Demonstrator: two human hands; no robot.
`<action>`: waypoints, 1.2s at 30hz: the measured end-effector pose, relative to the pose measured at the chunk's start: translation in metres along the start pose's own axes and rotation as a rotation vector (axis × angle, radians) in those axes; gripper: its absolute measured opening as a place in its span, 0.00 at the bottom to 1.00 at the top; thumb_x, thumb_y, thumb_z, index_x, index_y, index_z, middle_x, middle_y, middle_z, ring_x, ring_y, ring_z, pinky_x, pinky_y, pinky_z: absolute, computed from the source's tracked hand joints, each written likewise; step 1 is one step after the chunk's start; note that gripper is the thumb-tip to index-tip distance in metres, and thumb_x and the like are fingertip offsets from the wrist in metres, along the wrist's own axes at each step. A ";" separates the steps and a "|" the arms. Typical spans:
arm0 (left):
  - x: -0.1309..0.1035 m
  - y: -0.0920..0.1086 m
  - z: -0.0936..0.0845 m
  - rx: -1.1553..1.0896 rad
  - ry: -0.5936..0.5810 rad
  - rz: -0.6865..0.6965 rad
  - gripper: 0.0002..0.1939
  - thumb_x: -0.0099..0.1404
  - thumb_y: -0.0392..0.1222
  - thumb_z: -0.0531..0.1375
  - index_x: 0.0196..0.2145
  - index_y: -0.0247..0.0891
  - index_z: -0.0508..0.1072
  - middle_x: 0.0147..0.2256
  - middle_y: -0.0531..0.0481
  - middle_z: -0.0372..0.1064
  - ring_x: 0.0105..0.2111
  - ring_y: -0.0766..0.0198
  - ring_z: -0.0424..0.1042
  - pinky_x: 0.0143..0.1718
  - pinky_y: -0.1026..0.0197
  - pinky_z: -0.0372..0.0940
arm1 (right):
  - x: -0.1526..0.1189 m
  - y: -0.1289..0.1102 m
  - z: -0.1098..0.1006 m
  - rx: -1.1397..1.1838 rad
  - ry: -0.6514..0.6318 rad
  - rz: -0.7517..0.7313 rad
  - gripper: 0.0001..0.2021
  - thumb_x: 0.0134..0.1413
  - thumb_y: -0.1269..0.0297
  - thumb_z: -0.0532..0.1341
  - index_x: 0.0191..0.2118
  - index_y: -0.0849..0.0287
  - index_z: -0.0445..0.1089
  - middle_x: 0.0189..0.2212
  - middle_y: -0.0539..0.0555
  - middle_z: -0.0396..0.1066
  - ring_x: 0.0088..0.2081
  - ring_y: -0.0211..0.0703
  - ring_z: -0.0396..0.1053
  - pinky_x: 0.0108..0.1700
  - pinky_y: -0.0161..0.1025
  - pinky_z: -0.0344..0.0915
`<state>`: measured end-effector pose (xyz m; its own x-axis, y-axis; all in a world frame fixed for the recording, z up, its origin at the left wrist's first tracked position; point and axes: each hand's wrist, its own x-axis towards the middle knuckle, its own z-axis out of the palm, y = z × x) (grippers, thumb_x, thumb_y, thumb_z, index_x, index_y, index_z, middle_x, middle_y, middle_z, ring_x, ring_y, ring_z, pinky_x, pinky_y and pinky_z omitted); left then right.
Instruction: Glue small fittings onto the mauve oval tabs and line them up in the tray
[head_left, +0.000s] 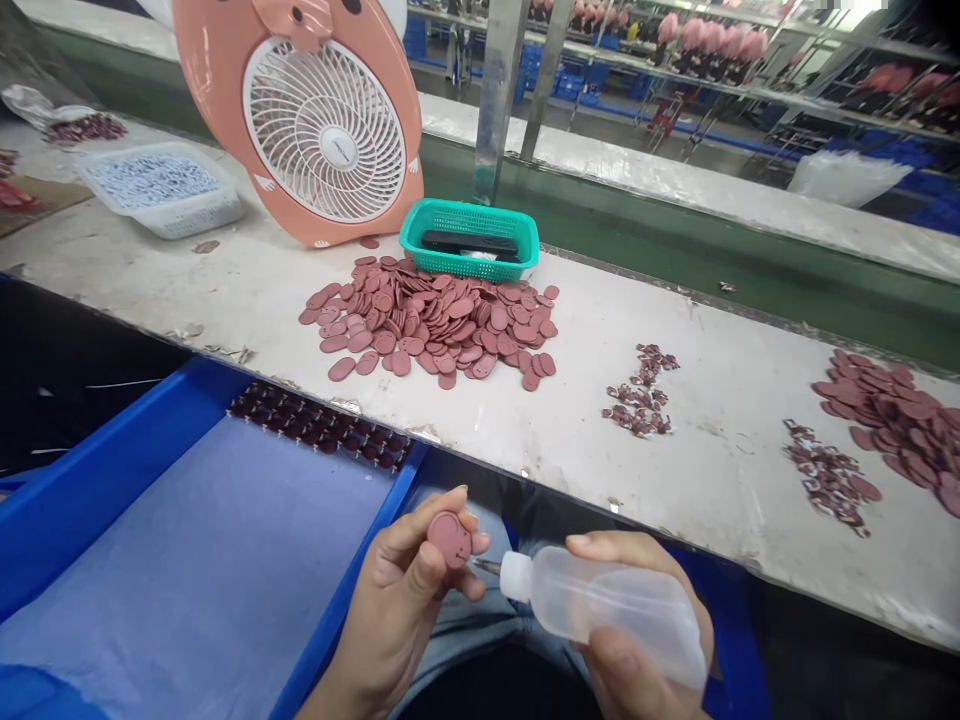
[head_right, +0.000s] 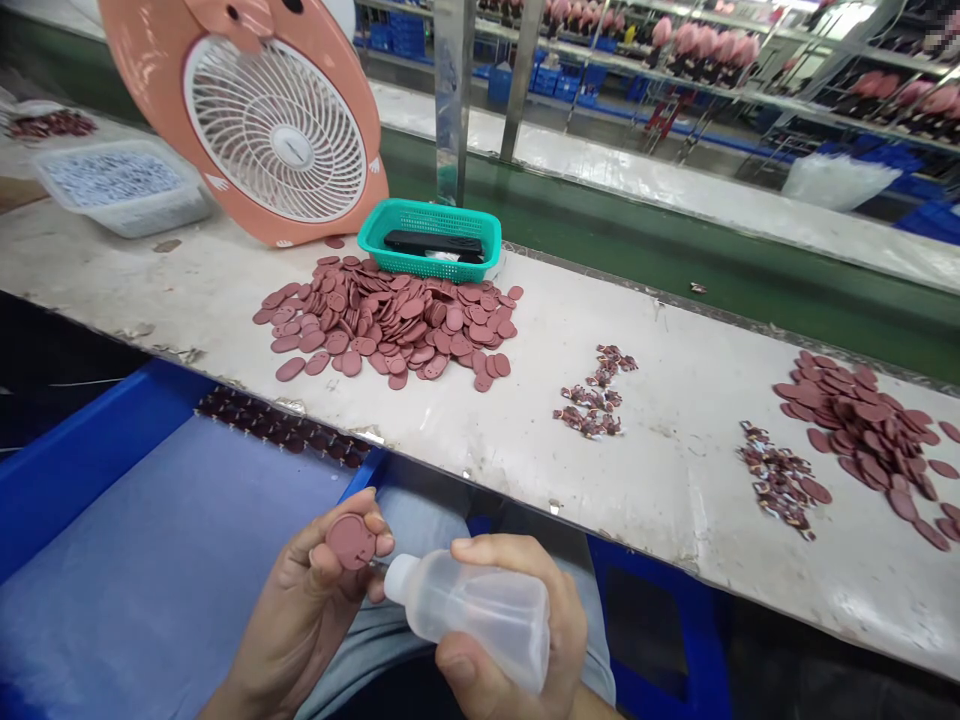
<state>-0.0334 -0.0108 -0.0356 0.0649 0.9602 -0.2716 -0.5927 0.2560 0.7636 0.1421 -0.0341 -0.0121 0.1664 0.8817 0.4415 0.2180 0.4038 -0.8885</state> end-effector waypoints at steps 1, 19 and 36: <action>0.000 0.000 0.000 -0.001 0.000 0.008 0.20 0.51 0.55 0.73 0.40 0.46 0.85 0.34 0.45 0.78 0.32 0.58 0.78 0.21 0.69 0.72 | 0.001 0.000 0.000 -0.004 0.002 -0.008 0.16 0.61 0.49 0.62 0.48 0.54 0.71 0.22 0.48 0.69 0.16 0.37 0.63 0.16 0.35 0.60; 0.001 0.000 -0.004 -0.014 -0.048 -0.018 0.18 0.54 0.53 0.72 0.42 0.48 0.84 0.36 0.46 0.79 0.34 0.58 0.78 0.24 0.68 0.74 | 0.001 0.001 0.000 0.004 0.003 -0.006 0.16 0.61 0.49 0.62 0.48 0.53 0.71 0.21 0.48 0.68 0.15 0.37 0.61 0.16 0.35 0.59; -0.001 -0.001 -0.006 -0.003 -0.074 -0.007 0.17 0.57 0.53 0.70 0.44 0.47 0.83 0.37 0.48 0.77 0.35 0.61 0.76 0.26 0.69 0.73 | -0.001 0.007 0.002 0.076 0.070 -0.020 0.17 0.61 0.51 0.63 0.50 0.56 0.70 0.29 0.52 0.71 0.18 0.37 0.62 0.15 0.35 0.59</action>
<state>-0.0382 -0.0126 -0.0396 0.1283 0.9640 -0.2330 -0.5946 0.2628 0.7598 0.1413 -0.0319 -0.0191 0.2297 0.8553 0.4644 0.1485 0.4407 -0.8853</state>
